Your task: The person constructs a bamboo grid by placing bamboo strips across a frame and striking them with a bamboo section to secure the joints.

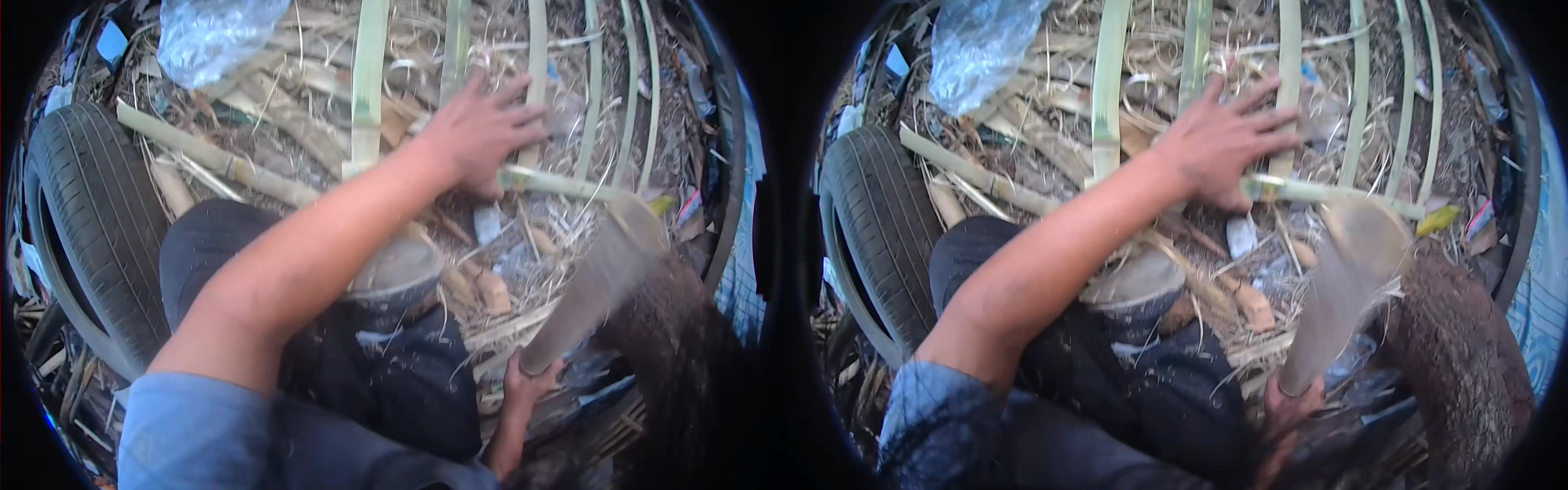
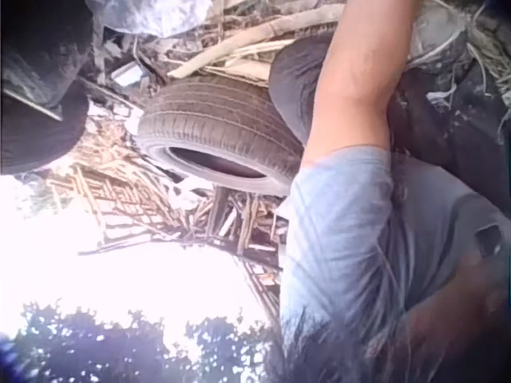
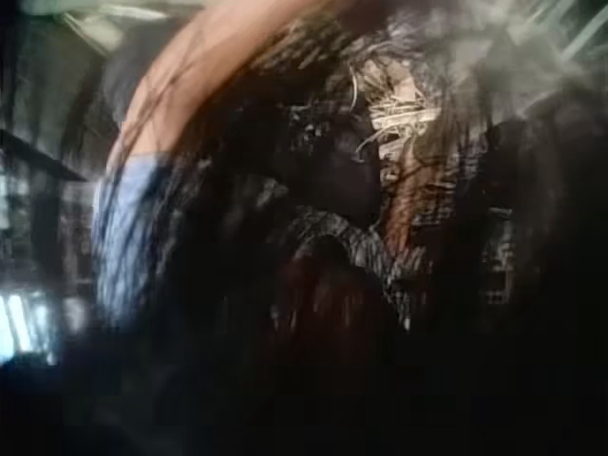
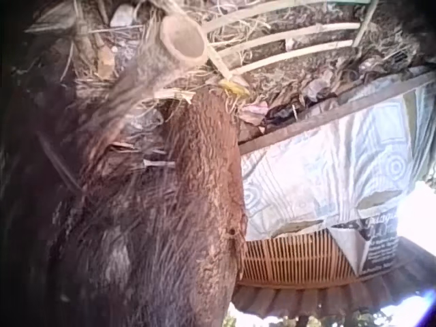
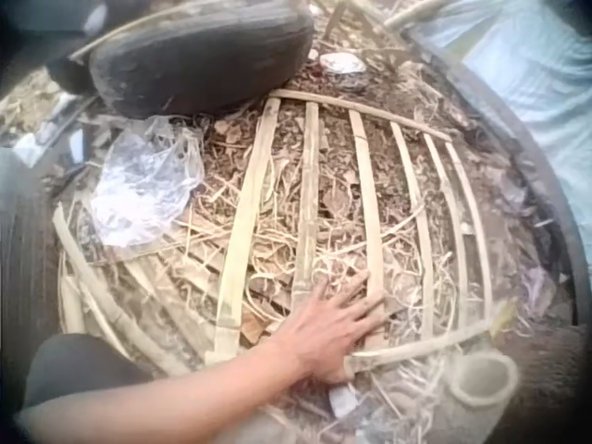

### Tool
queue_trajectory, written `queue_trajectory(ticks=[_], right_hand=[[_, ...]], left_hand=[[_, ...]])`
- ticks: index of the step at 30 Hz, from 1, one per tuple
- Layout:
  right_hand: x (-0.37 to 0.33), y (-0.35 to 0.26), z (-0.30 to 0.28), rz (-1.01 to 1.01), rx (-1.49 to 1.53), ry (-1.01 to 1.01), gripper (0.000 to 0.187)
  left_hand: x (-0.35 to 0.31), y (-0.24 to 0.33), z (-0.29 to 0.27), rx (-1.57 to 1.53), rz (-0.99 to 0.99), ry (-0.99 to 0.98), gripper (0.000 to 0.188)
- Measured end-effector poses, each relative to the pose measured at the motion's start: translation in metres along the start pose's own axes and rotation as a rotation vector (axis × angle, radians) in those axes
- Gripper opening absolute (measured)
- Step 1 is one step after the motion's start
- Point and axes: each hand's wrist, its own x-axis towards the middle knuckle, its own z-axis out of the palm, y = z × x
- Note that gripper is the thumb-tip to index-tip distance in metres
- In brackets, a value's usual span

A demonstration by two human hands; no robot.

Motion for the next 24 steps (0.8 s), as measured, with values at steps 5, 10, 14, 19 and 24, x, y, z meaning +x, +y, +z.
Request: queue_trajectory(ticks=[5, 10, 14, 19, 24], right_hand=[[-0.006, 0.012, 0.008, 0.031, -0.137, -0.123, 0.048], [-0.002, 0.02, -0.006, -0.098, -0.223, -0.195, 0.048], [0.012, 0.022, 0.004, 0.076, -0.261, -0.235, 0.053], [-0.023, 0.019, -0.002, -0.002, 0.047, 0.035, 0.061], [-0.013, 0.013, 0.005, -0.161, 0.182, 0.152, 0.054]], left_hand=[[-0.007, 0.009, 0.009, -0.008, 0.007, -0.02, 0.091], [-0.002, -0.001, 0.006, 0.021, -0.01, -0.006, 0.092], [-0.006, 0.005, 0.01, -0.042, 0.014, 0.031, 0.092], [-0.01, 0.005, 0.011, -0.029, 0.014, -0.018, 0.094], [-0.003, 0.0, 0.006, -0.005, 0.002, 0.028, 0.096]])
